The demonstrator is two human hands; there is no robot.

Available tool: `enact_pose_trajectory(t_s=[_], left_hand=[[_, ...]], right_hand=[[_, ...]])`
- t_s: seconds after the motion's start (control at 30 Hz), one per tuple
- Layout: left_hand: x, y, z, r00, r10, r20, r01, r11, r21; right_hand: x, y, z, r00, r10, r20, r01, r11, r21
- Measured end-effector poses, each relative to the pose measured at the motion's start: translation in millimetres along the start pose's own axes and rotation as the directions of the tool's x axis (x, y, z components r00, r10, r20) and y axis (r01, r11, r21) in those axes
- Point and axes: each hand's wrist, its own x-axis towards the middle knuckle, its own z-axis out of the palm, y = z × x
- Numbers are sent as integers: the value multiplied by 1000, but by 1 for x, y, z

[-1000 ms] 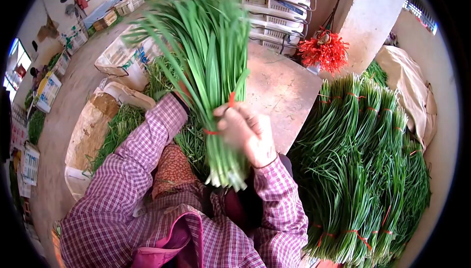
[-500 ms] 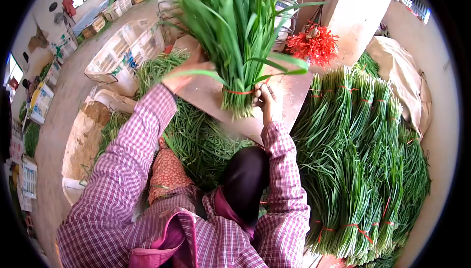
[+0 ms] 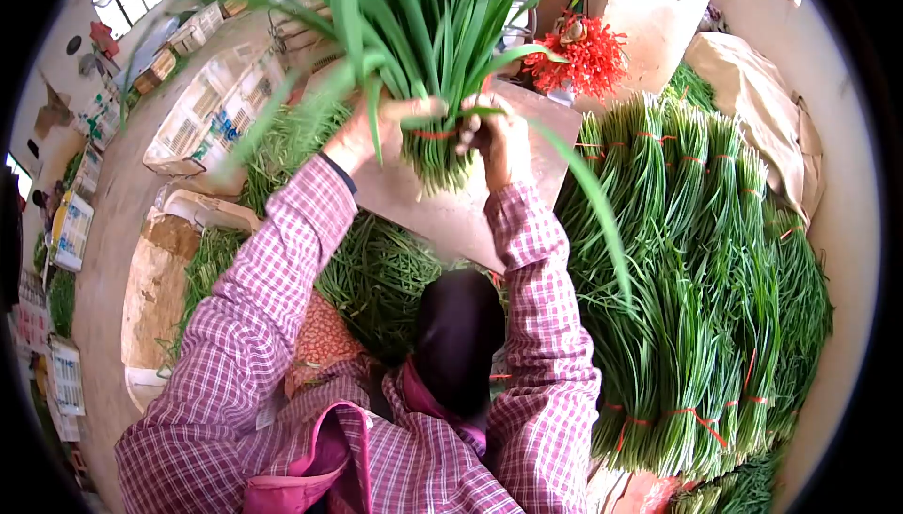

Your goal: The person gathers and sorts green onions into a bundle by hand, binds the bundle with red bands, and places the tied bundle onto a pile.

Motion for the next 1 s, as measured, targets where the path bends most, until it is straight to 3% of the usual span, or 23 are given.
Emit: enact_pose_trajectory(t_s=[0.07,0.13,0.2,0.27,0.3,0.33,0.37,0.4,0.43,0.47,0.53,0.6,0.63,0.73,0.77,0.87,0.9,0.93,0.97,1.0], left_hand=[[9,42,7,995,103,3,-101,973,209],[17,55,10,992,73,100,-86,987,135],[4,30,17,998,50,33,-54,986,157],[-14,-52,11,997,53,-61,-39,976,216],[-21,-60,14,998,14,-65,-14,1000,6],[-27,-68,16,997,-25,-69,11,979,-205],[-16,-72,5,996,-84,11,85,996,-27],[-13,-71,-3,983,-167,72,155,976,151],[-10,-46,12,985,-168,36,171,982,-75],[3,-37,8,999,-14,38,8,988,153],[21,-24,15,996,85,-21,-78,972,223],[37,-6,21,998,53,42,-59,985,163],[40,12,27,990,-81,118,74,995,69],[58,19,46,961,-138,240,103,983,150],[65,18,49,912,-231,339,185,969,161],[43,0,44,914,-365,179,217,809,546],[29,-12,42,914,-372,164,166,709,686],[13,-14,41,862,-471,190,154,599,786],[-5,-15,47,854,-483,194,4,378,926],[-33,-31,48,910,-366,197,-114,236,965]], right_hand=[[3,-33,20,995,-101,5,101,995,-18],[4,-39,14,988,-117,105,98,979,178],[-13,-11,-3,994,-110,-14,111,991,77],[-22,43,-42,975,67,-211,-71,997,-11],[-28,52,-42,972,-8,-235,-9,997,-73],[-26,54,-46,979,5,-205,3,999,40],[-25,57,-51,985,18,-174,9,988,153],[-21,57,-49,988,-4,-156,27,989,148],[-23,52,-42,984,17,-178,11,988,156],[-20,45,-34,981,21,-192,11,987,163],[-22,43,-27,990,-15,-142,47,973,224],[-29,36,-20,988,-18,-152,54,970,239],[-35,27,-13,992,-64,-108,84,977,194],[-54,13,0,990,-131,-53,135,987,91],[-59,12,1,989,-118,-87,123,991,48],[-67,25,-14,978,-49,-201,33,996,-80],[-67,37,-27,978,-32,-207,1,989,-148],[-66,49,-41,977,-14,-214,-32,977,-213],[-62,61,-53,949,-40,-314,-35,973,-229],[-64,44,-44,960,65,-271,-103,986,-128]])
